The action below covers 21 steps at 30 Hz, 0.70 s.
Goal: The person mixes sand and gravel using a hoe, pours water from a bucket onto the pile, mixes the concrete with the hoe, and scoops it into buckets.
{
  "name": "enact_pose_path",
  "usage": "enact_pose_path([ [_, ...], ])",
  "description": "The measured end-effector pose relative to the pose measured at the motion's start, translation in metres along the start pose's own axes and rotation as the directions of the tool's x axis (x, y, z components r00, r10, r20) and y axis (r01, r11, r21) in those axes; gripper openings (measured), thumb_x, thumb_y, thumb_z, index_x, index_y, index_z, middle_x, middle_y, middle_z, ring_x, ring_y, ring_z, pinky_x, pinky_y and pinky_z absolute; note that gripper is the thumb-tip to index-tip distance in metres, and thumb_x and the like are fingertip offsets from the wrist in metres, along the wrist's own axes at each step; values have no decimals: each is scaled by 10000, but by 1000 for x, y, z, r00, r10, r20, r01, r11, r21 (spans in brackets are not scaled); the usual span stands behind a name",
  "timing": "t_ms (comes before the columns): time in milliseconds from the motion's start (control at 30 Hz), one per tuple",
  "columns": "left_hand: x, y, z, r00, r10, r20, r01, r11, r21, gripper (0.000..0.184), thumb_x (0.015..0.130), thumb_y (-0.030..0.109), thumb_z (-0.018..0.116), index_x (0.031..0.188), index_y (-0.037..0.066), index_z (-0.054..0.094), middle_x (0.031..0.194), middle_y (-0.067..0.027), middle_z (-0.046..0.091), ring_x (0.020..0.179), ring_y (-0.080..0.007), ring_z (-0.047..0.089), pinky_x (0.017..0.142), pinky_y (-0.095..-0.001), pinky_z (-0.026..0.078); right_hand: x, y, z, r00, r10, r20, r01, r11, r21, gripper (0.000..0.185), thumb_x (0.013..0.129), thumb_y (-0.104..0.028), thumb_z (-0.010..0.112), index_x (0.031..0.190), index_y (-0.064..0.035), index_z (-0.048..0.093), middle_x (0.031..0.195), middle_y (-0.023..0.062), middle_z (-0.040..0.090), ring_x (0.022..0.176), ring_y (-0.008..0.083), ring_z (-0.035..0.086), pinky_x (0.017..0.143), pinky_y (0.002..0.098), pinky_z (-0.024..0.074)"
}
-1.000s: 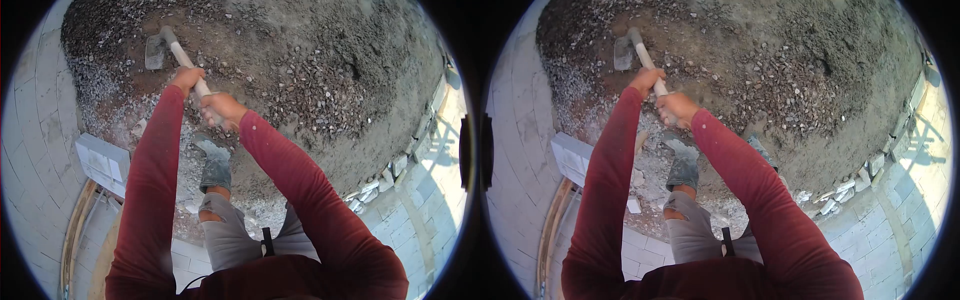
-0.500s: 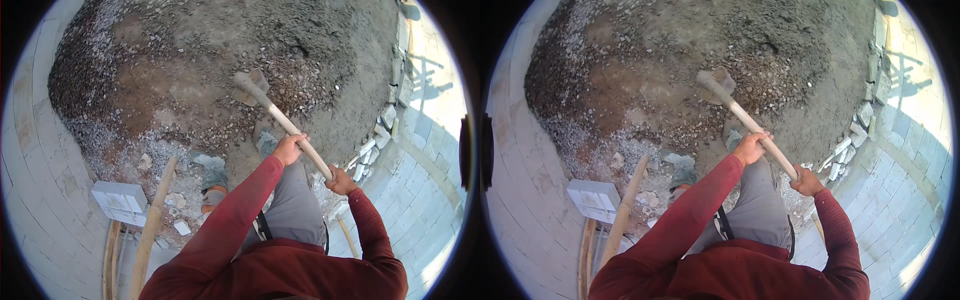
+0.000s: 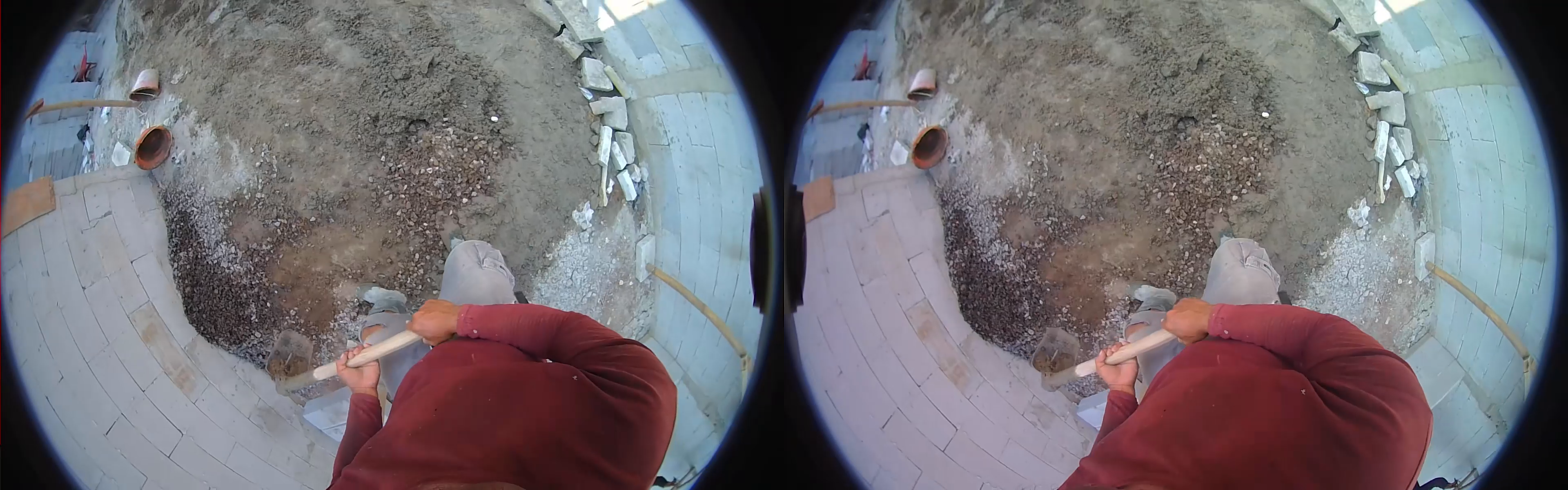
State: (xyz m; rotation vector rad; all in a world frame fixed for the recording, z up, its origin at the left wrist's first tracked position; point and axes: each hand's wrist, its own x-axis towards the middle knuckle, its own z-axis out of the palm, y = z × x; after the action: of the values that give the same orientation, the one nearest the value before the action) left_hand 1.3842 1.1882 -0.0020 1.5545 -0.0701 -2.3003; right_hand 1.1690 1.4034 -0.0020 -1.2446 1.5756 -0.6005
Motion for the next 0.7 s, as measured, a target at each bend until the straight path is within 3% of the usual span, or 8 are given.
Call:
enact_pose_path([
  [100, -2, 20, -4, 1000, 15, -12, -16, 994, -109, 152, 804, 168, 586, 677, 119, 518, 688, -7, 526, 770, -203, 559, 986, -442, 448, 28, -15, -21, 999, -26, 47, 28, 998, -55, 265, 767, -255, 677, 945, -59, 674, 838, 192, 712, 833, 416, 687, 739, 536, 532],
  [167, 9, 35, -9, 994, -32, 106, 52, 979, -197, 97, 776, 157, 590, 719, 115, 524, 701, -15, 536, 798, -223, 569, 991, -462, 445, 47, -38, -53, 995, 9, 101, 3, 993, -118, 284, 787, -293, 677, 964, -71, 677, 851, 189, 714, 832, 413, 686, 725, 532, 528],
  [233, 13, 55, 12, 996, -69, -51, 56, 974, -219, 100, 779, 127, 582, 734, 90, 502, 705, -45, 526, 787, -255, 558, 1019, -477, 435, 69, -42, -51, 991, 27, 128, -9, 990, -141, 324, 807, -344, 667, 1009, -91, 678, 859, 190, 713, 830, 412, 683, 714, 523, 525],
  [300, 32, 83, 10, 983, -184, 16, 182, 951, -250, 114, 784, 125, 587, 727, 90, 495, 720, -51, 523, 793, -257, 556, 1019, -485, 441, 84, -66, -52, 999, 26, 48, -17, 985, -174, 346, 844, -367, 622, 1056, -98, 674, 859, 188, 712, 829, 406, 684, 720, 512, 523],
  [400, 49, 139, 21, 954, -293, 59, 298, 925, -237, 101, 789, 128, 585, 736, 84, 511, 730, -55, 532, 812, -263, 566, 1023, -487, 447, 119, -115, -50, 985, 169, 27, -159, 964, -214, 356, 883, -383, 579, 1064, -90, 670, 874, 187, 715, 834, 400, 685, 736, 503, 522],
  [433, 53, 157, 29, 965, -263, -3, 258, 948, -186, 128, 774, 143, 599, 729, 82, 495, 764, -55, 526, 817, -260, 548, 1019, -466, 443, 132, -122, -48, 983, 184, 7, -179, 960, -216, 361, 890, -386, 571, 1067, -87, 669, 877, 187, 716, 834, 400, 685, 737, 502, 522],
  [500, 65, 193, 38, 958, -287, 30, 288, 943, -168, 124, 770, 141, 600, 733, 84, 496, 761, -54, 524, 813, -261, 545, 1017, -465, 444, 155, -134, -41, 975, 221, -30, -222, 954, -202, 373, 902, -392, 555, 1075, -82, 667, 884, 186, 717, 835, 399, 685, 739, 499, 522],
  [700, 87, 276, 108, 965, -242, 96, 253, 960, -118, 102, 778, 127, 600, 713, 95, 529, 718, -39, 541, 786, -235, 555, 1008, -450, 445, 231, -166, -106, 981, 169, -94, -180, 975, -129, 313, 859, -324, 608, 1024, -60, 642, 878, 209, 705, 851, 416, 677, 755, 508, 518],
])
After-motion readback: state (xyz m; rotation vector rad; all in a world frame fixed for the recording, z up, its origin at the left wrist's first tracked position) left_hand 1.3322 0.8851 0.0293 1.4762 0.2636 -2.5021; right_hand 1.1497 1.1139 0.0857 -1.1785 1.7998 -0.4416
